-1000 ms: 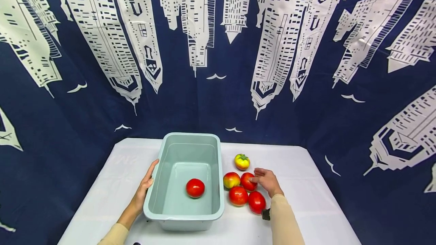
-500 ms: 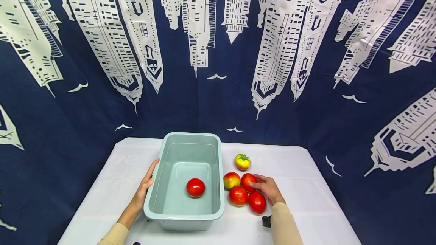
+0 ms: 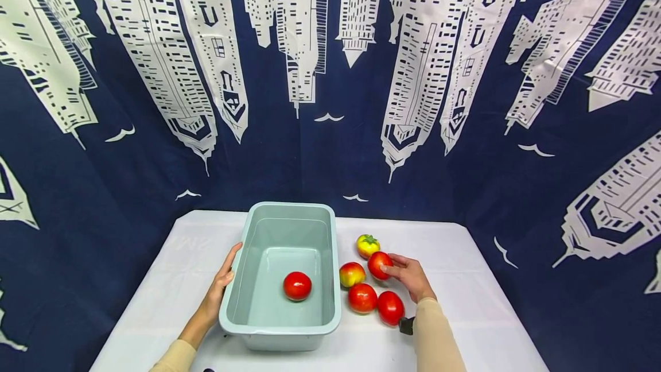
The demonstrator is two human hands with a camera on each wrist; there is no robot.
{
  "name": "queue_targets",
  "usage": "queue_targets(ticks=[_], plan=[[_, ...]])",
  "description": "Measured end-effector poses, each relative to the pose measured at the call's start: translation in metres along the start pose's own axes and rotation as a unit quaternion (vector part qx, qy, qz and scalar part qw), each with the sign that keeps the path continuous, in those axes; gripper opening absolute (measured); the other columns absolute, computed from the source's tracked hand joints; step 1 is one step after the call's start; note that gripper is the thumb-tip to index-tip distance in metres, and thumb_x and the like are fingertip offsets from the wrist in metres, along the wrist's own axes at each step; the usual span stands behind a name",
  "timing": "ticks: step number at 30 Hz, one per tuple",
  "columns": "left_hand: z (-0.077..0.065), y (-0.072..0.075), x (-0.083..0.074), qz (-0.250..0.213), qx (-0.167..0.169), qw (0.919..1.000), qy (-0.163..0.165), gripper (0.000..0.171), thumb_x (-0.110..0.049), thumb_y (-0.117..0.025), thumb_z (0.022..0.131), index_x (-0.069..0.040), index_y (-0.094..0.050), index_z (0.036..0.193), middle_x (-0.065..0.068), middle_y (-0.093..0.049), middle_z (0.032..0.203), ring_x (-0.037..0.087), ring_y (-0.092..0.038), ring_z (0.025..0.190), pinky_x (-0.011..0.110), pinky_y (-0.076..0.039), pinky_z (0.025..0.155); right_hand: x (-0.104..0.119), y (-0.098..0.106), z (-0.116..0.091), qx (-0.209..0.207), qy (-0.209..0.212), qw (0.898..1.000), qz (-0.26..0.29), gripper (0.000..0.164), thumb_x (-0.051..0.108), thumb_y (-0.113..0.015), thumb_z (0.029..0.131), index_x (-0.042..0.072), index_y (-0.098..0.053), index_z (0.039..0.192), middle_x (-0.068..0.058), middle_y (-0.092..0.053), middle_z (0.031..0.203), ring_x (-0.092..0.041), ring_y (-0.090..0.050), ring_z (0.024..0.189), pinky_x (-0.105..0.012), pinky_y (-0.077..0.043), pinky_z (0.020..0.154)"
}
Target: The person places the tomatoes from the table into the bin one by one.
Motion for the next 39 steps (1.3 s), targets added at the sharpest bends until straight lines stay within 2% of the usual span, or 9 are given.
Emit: queue_targets(ticks=[9,16,24,31,36,39], plan=[[-0.001,0.000,0.000,0.004,0.001,1.0000,0.007,0.064,-0.020,-0.028,0.093,-0.019,-0.018,0.156,0.022,-0.026,0.156,0.008,-0.050,0.118,0.038,-0.043,0.092,0.029,0.010,0.005,-0.002,0.030,0.999,0.023,0.067,0.032,-0.071,0.087,0.001,-0.047,0.142,-0.021,-0.052,0.142,-0.020,-0.059,0.118,-0.047,-0.040,0.107],[0.000,0.003,0.000,0.007,-0.006,0.9999,0.008,0.065,-0.019,-0.027,0.092,-0.018,-0.020,0.156,0.005,-0.038,0.149,0.009,-0.052,0.114,0.038,-0.045,0.090,0.060,0.003,0.006,0.014,0.061,0.998,0.018,0.064,0.029,-0.070,0.088,0.001,-0.049,0.141,-0.021,-0.056,0.138,-0.018,-0.060,0.115,-0.050,-0.038,0.109],[0.000,0.000,0.000,0.005,0.003,1.0000,0.006,0.063,-0.019,-0.027,0.094,-0.019,-0.018,0.156,0.021,-0.030,0.153,0.008,-0.051,0.117,0.039,-0.044,0.091,0.099,-0.013,0.011,0.042,0.100,0.994,0.019,0.062,0.027,-0.070,0.088,0.000,-0.049,0.140,-0.022,-0.057,0.136,-0.023,-0.061,0.117,-0.049,-0.038,0.109],[0.000,0.002,-0.002,0.006,-0.004,0.9999,-0.008,0.063,-0.017,-0.028,0.094,-0.016,-0.019,0.156,0.007,-0.033,0.154,0.007,-0.050,0.119,0.034,-0.043,0.093,0.138,-0.029,0.012,0.058,0.126,0.990,0.023,0.062,0.025,-0.071,0.087,0.001,-0.049,0.140,-0.021,-0.058,0.135,-0.027,-0.060,0.118,-0.045,-0.042,0.106],[0.000,0.001,-0.003,0.001,0.007,0.9998,-0.018,0.063,-0.016,-0.027,0.094,-0.015,-0.017,0.157,0.022,-0.022,0.158,0.004,-0.048,0.123,0.032,-0.042,0.095,0.161,-0.042,0.011,0.072,0.143,0.987,0.026,0.062,0.025,-0.072,0.086,0.004,-0.050,0.141,-0.019,-0.058,0.135,-0.027,-0.061,0.118,-0.044,-0.044,0.104],[-0.001,-0.001,-0.003,-0.004,0.011,0.9997,-0.023,0.064,-0.014,-0.026,0.094,-0.013,-0.017,0.157,0.025,-0.021,0.157,0.004,-0.048,0.123,0.032,-0.042,0.095,0.175,-0.053,0.010,0.081,0.149,0.985,0.017,0.060,0.025,-0.073,0.085,0.006,-0.053,0.139,-0.017,-0.060,0.134,-0.028,-0.061,0.117,-0.047,-0.043,0.105]])
Point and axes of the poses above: each hand's wrist, its own z-axis towards the middle knuckle, its own y-axis out of the back of the hand, x = y × z, the point moved 7 cm from there along z, towards the middle knuckle
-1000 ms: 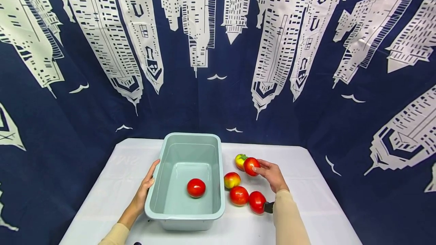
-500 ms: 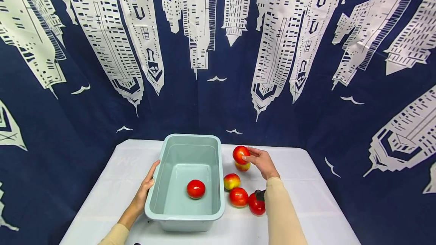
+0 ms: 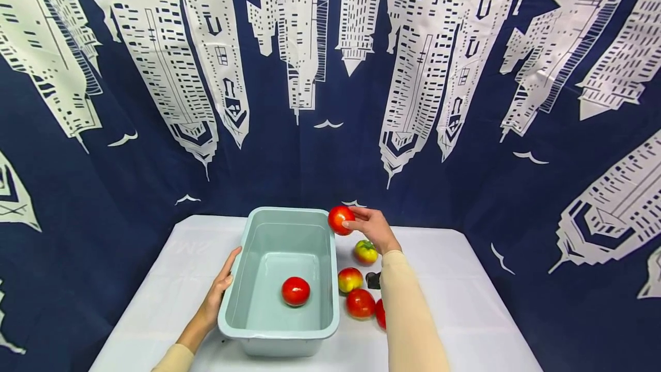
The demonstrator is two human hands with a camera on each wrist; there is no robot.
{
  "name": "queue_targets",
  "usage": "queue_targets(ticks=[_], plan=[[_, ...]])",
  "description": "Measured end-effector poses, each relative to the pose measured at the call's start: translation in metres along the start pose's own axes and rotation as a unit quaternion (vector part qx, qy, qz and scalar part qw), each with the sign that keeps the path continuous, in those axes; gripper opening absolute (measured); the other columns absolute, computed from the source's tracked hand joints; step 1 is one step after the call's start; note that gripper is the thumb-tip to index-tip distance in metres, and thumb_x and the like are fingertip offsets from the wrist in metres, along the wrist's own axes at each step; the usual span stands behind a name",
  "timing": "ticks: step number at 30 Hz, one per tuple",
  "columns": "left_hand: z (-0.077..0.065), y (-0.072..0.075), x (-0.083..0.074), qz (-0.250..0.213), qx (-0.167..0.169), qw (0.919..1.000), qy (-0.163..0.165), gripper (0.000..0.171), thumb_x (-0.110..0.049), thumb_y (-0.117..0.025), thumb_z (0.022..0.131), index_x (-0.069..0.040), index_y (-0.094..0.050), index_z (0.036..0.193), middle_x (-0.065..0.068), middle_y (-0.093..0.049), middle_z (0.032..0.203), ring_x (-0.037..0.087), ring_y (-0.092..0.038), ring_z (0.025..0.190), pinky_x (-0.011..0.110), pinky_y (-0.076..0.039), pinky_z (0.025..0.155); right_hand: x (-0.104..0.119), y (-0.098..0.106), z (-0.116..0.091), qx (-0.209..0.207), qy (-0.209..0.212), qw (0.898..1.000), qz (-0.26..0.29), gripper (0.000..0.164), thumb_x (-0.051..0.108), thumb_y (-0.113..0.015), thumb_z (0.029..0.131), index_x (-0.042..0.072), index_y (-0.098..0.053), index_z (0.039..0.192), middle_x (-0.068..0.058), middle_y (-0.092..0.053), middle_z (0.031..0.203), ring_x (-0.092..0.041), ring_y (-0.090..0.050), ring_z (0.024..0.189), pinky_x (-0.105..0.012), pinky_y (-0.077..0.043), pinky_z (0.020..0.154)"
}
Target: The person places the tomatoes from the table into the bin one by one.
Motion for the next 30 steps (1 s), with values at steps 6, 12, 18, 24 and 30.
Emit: queue_targets(ticks=[6,12,18,24,30], plan=[[-0.002,-0.001,0.001,0.000,0.000,1.0000,-0.005,0.064,-0.014,-0.026,0.094,-0.012,-0.017,0.157,0.022,-0.022,0.158,0.004,-0.048,0.122,0.032,-0.043,0.094,0.020,-0.030,0.011,0.022,0.004,1.000,0.008,0.054,0.025,-0.075,0.084,0.009,-0.060,0.133,-0.013,-0.063,0.130,-0.027,-0.060,0.115,-0.051,-0.039,0.107],[-0.001,-0.001,0.003,0.002,-0.006,1.0000,0.007,0.063,-0.016,-0.027,0.094,-0.014,-0.018,0.156,0.004,-0.037,0.151,0.007,-0.051,0.117,0.035,-0.045,0.091,0.038,-0.060,0.017,0.037,0.013,0.999,-0.003,0.051,0.021,-0.075,0.082,0.009,-0.061,0.130,-0.012,-0.065,0.128,-0.026,-0.061,0.114,-0.047,-0.042,0.106],[0.001,0.000,0.003,0.006,-0.008,0.9999,0.013,0.062,-0.018,-0.027,0.095,-0.016,-0.018,0.156,0.018,-0.029,0.155,0.007,-0.049,0.121,0.036,-0.043,0.094,0.050,-0.085,0.022,0.057,0.016,0.998,-0.012,0.052,0.021,-0.075,0.082,0.010,-0.061,0.131,-0.010,-0.063,0.130,-0.026,-0.057,0.116,-0.043,-0.045,0.102],[0.001,0.000,0.004,0.007,-0.006,0.9997,0.022,0.062,-0.019,-0.027,0.095,-0.018,-0.018,0.156,0.019,-0.032,0.152,0.008,-0.051,0.119,0.038,-0.044,0.092,0.054,-0.095,0.023,0.068,0.006,0.998,-0.014,0.057,0.020,-0.075,0.082,0.008,-0.058,0.135,-0.012,-0.059,0.136,-0.028,-0.054,0.120,-0.046,-0.040,0.106],[-0.001,0.001,0.004,0.006,-0.008,0.9995,0.029,0.062,-0.019,-0.027,0.095,-0.019,-0.019,0.156,0.019,-0.035,0.150,0.008,-0.051,0.118,0.040,-0.044,0.091,0.044,-0.094,0.027,0.046,0.002,0.999,-0.009,0.059,0.020,-0.077,0.081,0.011,-0.057,0.136,-0.009,-0.058,0.139,-0.028,-0.055,0.126,-0.045,-0.040,0.109]])
Point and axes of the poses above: each hand's wrist, its own z-axis towards the middle knuckle, its own y-axis out of the back of the hand, x = y × z, the point moved 7 cm from there along z, towards the middle knuckle
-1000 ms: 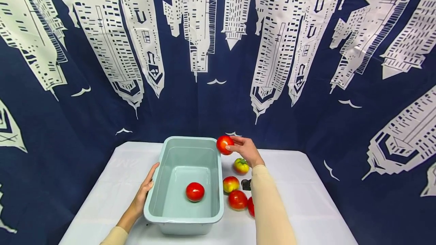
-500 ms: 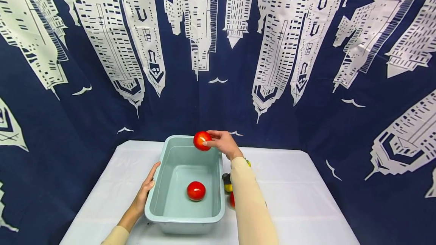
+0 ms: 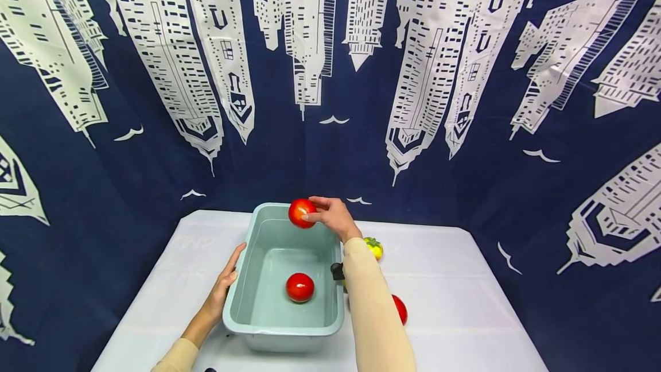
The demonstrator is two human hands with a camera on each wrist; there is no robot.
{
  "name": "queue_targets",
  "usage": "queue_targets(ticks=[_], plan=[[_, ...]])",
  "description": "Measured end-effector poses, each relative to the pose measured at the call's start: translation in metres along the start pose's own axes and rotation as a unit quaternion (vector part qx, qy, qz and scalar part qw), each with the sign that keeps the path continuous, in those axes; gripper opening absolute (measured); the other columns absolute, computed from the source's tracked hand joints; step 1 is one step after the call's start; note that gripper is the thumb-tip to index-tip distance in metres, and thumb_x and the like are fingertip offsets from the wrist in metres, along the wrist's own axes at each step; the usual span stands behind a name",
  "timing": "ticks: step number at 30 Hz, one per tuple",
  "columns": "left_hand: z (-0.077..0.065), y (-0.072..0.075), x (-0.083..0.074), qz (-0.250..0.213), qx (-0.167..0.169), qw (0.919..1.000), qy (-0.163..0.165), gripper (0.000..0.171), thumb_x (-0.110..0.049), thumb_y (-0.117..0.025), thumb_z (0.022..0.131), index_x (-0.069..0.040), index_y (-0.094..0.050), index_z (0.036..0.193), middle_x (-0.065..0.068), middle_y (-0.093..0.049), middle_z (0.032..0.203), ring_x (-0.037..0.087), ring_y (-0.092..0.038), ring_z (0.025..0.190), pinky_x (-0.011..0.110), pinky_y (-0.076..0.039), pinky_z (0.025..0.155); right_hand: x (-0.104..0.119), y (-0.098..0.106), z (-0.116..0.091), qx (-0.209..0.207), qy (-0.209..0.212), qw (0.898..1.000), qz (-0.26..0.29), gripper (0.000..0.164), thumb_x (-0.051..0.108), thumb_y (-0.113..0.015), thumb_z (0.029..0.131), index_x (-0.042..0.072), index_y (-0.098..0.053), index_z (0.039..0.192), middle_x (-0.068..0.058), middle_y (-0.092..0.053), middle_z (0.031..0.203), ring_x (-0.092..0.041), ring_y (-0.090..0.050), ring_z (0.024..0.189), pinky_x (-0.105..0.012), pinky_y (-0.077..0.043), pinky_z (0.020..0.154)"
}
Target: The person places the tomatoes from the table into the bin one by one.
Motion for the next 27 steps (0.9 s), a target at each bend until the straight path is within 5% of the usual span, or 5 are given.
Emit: queue_targets(ticks=[17,27], plan=[[0.001,0.000,0.000,0.004,0.002,1.0000,0.005,0.063,-0.022,-0.026,0.094,-0.019,-0.018,0.156,0.023,-0.027,0.155,0.008,-0.051,0.117,0.039,-0.044,0.091,-0.004,0.013,-0.003,-0.016,0.001,1.000,0.006,0.066,0.018,-0.077,0.080,0.007,-0.052,0.140,-0.010,-0.056,0.141,-0.025,-0.052,0.132,-0.043,-0.036,0.111],[0.000,0.001,0.001,0.002,0.002,1.0000,0.008,0.063,-0.021,-0.025,0.094,-0.019,-0.018,0.157,0.029,-0.028,0.152,0.009,-0.051,0.117,0.041,-0.045,0.090,-0.024,0.036,-0.010,-0.043,-0.006,0.999,0.019,0.056,0.018,-0.068,0.089,0.003,-0.051,0.140,-0.016,-0.054,0.142,-0.027,-0.052,0.131,-0.044,-0.037,0.110]])
Point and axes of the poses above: each hand's wrist, its own z-axis towards the middle knuckle, its own y-axis out of the back of the hand, x = y × z, the point moved 7 cm from there along z, towards the middle knuckle
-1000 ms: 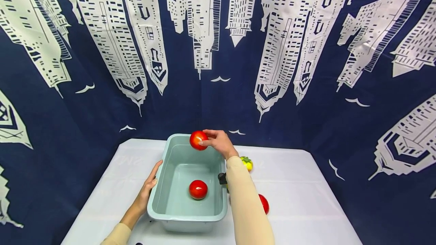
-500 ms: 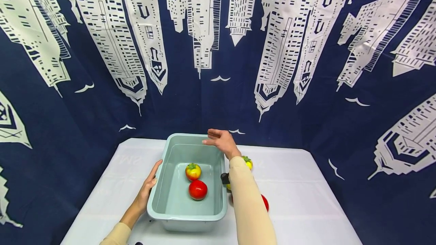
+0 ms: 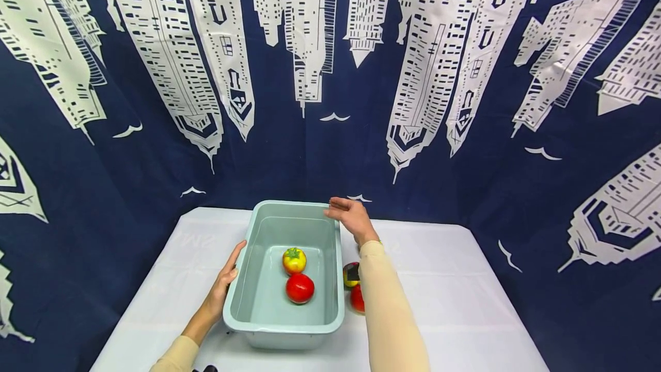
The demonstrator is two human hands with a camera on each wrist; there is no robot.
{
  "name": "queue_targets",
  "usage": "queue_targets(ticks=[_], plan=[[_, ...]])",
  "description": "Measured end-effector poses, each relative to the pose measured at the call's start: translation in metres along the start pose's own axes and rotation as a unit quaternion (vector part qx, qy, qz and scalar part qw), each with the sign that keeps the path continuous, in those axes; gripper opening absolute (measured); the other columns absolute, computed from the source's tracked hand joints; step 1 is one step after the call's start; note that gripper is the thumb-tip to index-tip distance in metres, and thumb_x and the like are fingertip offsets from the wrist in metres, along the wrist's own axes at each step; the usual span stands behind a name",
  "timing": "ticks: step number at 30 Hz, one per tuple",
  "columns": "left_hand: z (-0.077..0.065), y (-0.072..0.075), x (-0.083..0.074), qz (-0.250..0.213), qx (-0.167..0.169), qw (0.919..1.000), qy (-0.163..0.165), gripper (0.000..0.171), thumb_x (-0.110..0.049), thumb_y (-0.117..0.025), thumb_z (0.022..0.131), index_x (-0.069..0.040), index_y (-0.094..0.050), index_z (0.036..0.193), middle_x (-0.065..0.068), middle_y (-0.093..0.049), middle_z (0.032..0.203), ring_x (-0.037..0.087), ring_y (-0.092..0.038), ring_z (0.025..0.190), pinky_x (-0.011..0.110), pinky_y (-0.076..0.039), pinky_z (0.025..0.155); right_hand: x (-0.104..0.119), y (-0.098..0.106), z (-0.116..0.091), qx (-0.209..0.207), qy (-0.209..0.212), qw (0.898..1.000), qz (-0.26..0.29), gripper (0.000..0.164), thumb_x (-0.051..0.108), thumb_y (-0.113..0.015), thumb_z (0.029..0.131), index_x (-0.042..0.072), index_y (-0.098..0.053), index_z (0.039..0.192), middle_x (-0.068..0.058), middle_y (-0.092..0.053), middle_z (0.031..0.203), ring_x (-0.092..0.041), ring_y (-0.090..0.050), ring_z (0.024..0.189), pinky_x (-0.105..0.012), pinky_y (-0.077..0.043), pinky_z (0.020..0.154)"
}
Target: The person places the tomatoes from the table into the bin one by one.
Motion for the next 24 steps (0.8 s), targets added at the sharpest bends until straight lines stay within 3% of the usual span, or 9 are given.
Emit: queue_targets(ticks=[9,14,21,24], plan=[[0.001,-0.001,-0.003,-0.011,-0.003,0.9999,-0.005,0.062,-0.020,-0.026,0.095,-0.019,-0.018,0.156,0.013,-0.036,0.149,0.010,-0.051,0.116,0.042,-0.045,0.090,-0.032,0.028,-0.011,-0.017,-0.025,1.000,0.003,0.056,0.021,-0.066,0.091,0.002,-0.049,0.141,-0.017,-0.054,0.142,-0.031,-0.054,0.129,-0.044,-0.039,0.108],[0.001,-0.001,0.000,-0.007,-0.006,1.0000,0.002,0.061,-0.021,-0.026,0.095,-0.020,-0.020,0.156,0.013,-0.035,0.150,0.009,-0.052,0.115,0.040,-0.046,0.089,-0.062,0.035,-0.020,-0.019,-0.053,0.998,-0.003,0.063,0.027,-0.069,0.089,0.001,-0.047,0.142,-0.019,-0.051,0.144,-0.032,-0.051,0.131,-0.043,-0.039,0.107],[0.001,0.000,0.003,-0.003,-0.005,1.0000,0.003,0.062,-0.021,-0.026,0.095,-0.020,-0.019,0.156,0.018,-0.035,0.149,0.009,-0.052,0.114,0.040,-0.046,0.089,-0.094,0.039,-0.030,-0.020,-0.065,0.998,0.019,0.061,0.019,-0.068,0.088,-0.004,-0.048,0.140,-0.024,-0.052,0.141,-0.035,-0.051,0.131,-0.042,-0.040,0.106],[0.001,0.000,0.004,-0.004,-0.007,1.0000,0.005,0.062,-0.021,-0.026,0.095,-0.020,-0.019,0.156,0.020,-0.034,0.150,0.009,-0.052,0.114,0.040,-0.046,0.090,-0.111,0.040,-0.035,-0.023,-0.090,0.995,0.023,0.062,0.019,-0.070,0.086,-0.004,-0.048,0.139,-0.024,-0.052,0.141,-0.032,-0.055,0.127,-0.043,-0.041,0.106]])
Point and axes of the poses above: each hand's wrist, its own z-axis towards the middle knuckle, its own y-axis out of the back of the hand, x = y × z, the point moved 7 cm from there along z, towards the middle knuckle
